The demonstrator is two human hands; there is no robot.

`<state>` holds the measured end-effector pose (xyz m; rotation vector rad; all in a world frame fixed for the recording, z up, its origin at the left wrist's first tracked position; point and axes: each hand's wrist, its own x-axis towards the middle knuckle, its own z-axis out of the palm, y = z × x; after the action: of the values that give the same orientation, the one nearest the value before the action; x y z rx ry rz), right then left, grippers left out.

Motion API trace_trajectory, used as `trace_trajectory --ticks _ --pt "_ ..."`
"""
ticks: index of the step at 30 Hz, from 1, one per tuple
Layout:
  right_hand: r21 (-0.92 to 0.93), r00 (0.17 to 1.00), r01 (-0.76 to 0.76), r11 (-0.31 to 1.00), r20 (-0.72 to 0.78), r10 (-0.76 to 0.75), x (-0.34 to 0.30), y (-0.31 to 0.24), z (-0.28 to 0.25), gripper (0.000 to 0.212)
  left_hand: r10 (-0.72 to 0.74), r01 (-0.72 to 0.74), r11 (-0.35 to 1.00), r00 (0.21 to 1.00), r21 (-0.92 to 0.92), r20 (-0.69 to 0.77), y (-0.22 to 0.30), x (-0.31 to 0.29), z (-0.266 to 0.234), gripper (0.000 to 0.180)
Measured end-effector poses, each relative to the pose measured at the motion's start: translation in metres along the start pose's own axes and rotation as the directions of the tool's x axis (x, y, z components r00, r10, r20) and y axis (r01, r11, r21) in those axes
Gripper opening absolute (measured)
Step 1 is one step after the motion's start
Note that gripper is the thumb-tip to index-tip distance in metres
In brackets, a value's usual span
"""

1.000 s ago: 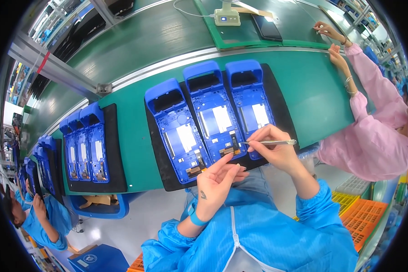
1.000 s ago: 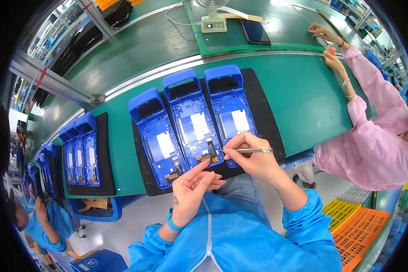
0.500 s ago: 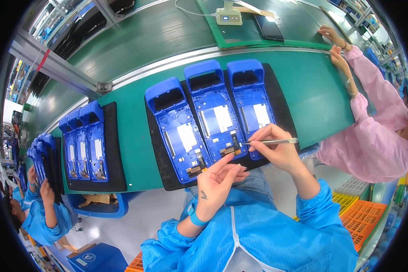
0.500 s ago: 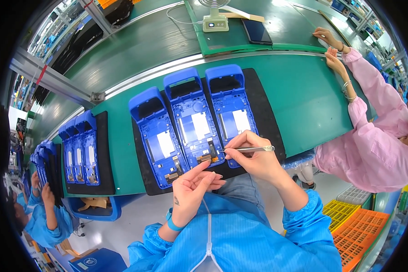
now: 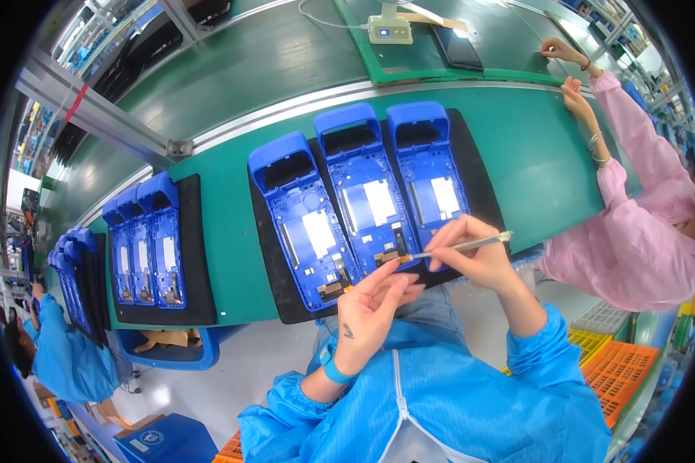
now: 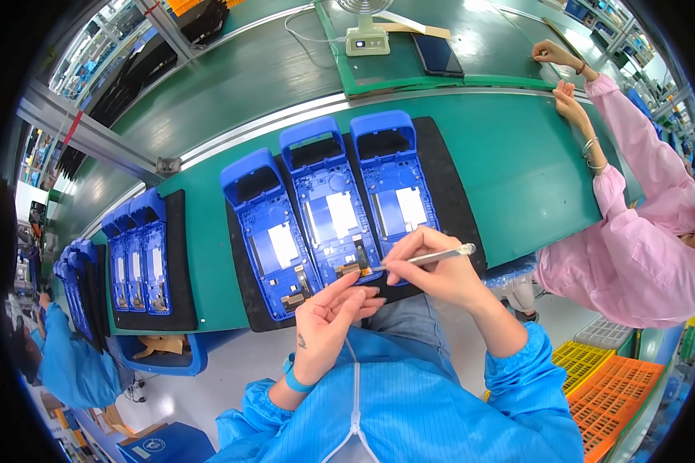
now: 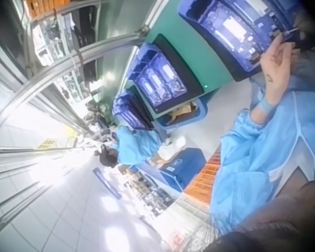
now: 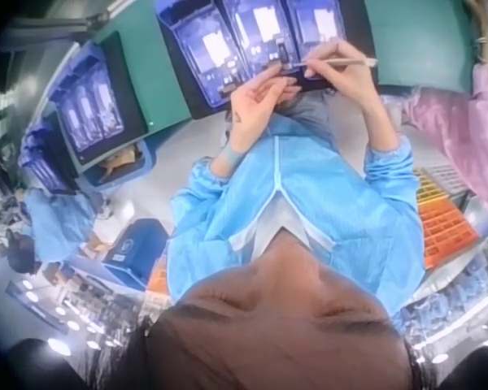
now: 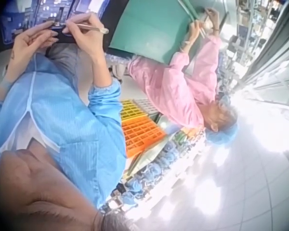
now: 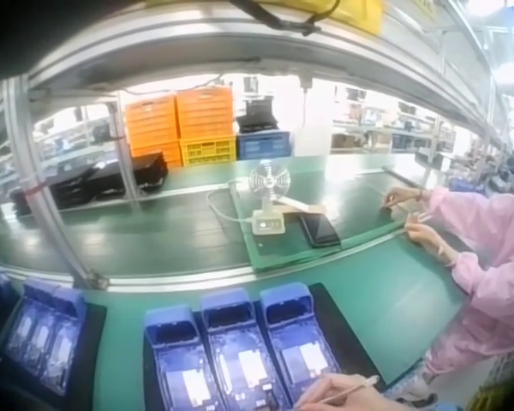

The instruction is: The person assembles electronic components into blue plastic casings by hand, inserting circuit boards, flex cables, and black mounting pads from a component tray into the casings using a precision tool.

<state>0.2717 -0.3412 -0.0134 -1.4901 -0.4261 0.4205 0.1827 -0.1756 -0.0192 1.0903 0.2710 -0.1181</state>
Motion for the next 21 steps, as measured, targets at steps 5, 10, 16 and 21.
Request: trace_trajectory --ticks 5,10,16,21 --pt "0.004 0.977 0.1 0.995 0.187 -0.099 -0.009 -0.006 -0.002 0.009 -0.015 0.017 0.999 0.999 -0.032 0.034 -0.002 0.002 0.003 0.026" --pt "0.013 0.995 0.021 1.0 -0.094 -0.019 -0.011 -0.003 -0.017 0.01 -0.028 0.028 0.999 0.999 0.022 0.019 -0.001 0.004 0.006 0.018" --pt "-0.134 0.999 -0.009 0.991 -0.049 0.002 -0.01 -0.001 -0.017 0.01 -0.019 0.018 0.999 1.0 0.026 0.009 -0.001 0.005 0.009 0.018" --pt "-0.173 0.998 0.013 0.985 -0.055 -0.023 -0.009 -0.002 -0.015 0.01 -0.033 0.033 0.999 0.999 0.041 0.011 -0.001 0.004 0.008 0.018"
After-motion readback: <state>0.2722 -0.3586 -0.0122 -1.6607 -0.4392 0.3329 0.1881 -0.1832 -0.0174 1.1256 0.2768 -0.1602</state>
